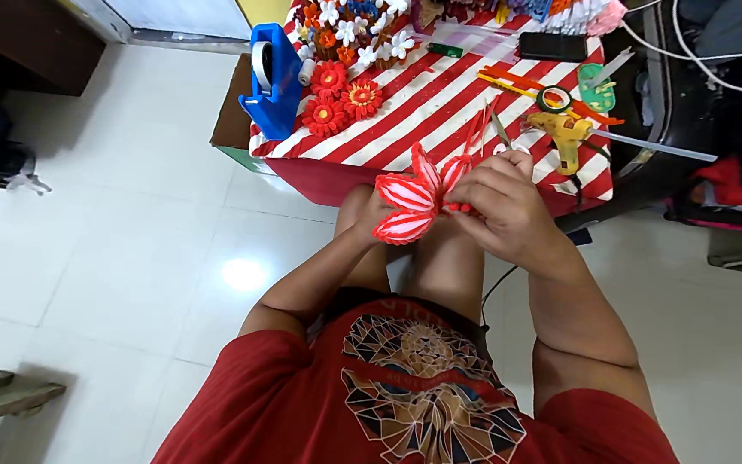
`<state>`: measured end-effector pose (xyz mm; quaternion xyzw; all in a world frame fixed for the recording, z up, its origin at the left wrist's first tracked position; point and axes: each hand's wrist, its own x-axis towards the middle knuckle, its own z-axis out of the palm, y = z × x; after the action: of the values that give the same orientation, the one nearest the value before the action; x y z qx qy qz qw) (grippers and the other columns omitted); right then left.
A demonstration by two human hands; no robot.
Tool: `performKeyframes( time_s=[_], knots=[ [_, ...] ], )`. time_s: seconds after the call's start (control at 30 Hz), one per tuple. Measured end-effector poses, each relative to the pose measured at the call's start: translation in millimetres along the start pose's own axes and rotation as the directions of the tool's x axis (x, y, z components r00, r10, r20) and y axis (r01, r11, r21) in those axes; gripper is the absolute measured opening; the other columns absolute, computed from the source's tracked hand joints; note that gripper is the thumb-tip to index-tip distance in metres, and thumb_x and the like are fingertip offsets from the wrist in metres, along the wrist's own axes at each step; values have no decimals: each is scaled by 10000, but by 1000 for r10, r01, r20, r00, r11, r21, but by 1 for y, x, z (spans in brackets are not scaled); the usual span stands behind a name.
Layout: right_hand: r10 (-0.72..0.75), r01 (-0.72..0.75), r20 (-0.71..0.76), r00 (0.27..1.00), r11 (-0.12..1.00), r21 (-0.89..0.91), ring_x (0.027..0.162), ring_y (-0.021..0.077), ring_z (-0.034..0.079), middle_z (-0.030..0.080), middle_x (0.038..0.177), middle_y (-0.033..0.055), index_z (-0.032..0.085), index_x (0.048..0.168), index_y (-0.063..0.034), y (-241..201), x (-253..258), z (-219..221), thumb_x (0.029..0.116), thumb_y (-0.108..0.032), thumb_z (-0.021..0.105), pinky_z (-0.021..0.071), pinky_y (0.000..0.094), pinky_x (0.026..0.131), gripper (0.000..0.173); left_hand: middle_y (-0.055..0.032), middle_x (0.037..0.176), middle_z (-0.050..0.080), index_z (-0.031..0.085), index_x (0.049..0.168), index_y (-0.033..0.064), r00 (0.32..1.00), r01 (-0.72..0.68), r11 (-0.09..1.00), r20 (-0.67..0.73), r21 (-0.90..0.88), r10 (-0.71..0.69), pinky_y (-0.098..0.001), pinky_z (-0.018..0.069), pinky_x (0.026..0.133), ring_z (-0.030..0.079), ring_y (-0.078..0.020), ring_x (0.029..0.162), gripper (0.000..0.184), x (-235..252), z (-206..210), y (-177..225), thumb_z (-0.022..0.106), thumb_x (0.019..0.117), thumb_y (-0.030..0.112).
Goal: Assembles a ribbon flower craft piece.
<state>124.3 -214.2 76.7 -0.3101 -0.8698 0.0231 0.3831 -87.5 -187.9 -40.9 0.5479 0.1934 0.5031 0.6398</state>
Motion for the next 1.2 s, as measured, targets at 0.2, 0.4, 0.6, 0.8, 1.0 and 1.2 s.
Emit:
performKeyframes(
  time_s=[0.2, 0.4, 0.6, 0.8, 1.0, 1.2],
  knots=[
    [-4, 4, -7, 1000, 1000, 7, 869, 256, 621, 680, 864, 99, 731, 898, -41, 0, 1, 2, 912, -83, 627, 387, 508, 941, 113, 89, 917, 690, 662, 1070, 142, 996, 75, 997, -47, 17, -74, -190, 538, 740, 641, 25, 823, 133, 2, 13, 22, 634, 948, 98],
    [1, -1, 1, 1000, 1000, 9, 875, 261, 620, 683, 864, 95, 738, 900, -45, 0, 2, 2, 915, -80, 619, 389, 508, 938, 124, 82, 882, 652, 638, 1032, 134, 997, 40, 990, -71, 137, -31, -160, 515, 707, 610, 39, 786, 106, 5, 16, 24, 590, 956, 77],
    [52, -57, 74, 996, 996, 65, 973, 259, 622, 674, 979, 111, 755, 1085, -43, -4, 5, -14, 959, -132, 565, 384, 534, 974, 245, 56, 902, 654, 629, 1066, 71, 995, 25, 991, -94, 130, -13, -168, 509, 739, 608, 29, 807, 132, 8, 20, 20, 598, 939, 68],
    [234, -146, -316, 920, 949, 279, 1098, 120, 594, 642, 1094, 45, 703, 1100, -40, -8, -14, -9, 985, -134, 643, 483, 304, 996, 160, 13, 966, 656, 628, 1151, 18, 983, 13, 999, -182, 36, -6, -193, 517, 828, 618, -3, 896, 191, 6, 20, 14, 588, 969, 58],
    [368, -133, -652, 663, 915, 381, 1038, 16, 599, 621, 1124, -107, 668, 1188, -189, -12, -32, 36, 986, -84, 598, 526, 205, 888, 239, 67, 944, 703, 662, 1056, 203, 986, 51, 949, -138, -311, -98, -262, 572, 767, 676, -43, 891, 113, 5, 29, 20, 608, 978, 142],
    [563, -67, -555, 613, 737, 673, 1004, 23, 635, 643, 1106, -116, 640, 1174, -239, -22, -33, 73, 953, -48, 667, 566, 234, 884, 294, 3, 1060, 723, 685, 1121, 182, 985, -44, 819, -160, -572, -59, -313, 579, 896, 694, -101, 987, 180, 13, 49, 26, 662, 988, 301]
  ],
)
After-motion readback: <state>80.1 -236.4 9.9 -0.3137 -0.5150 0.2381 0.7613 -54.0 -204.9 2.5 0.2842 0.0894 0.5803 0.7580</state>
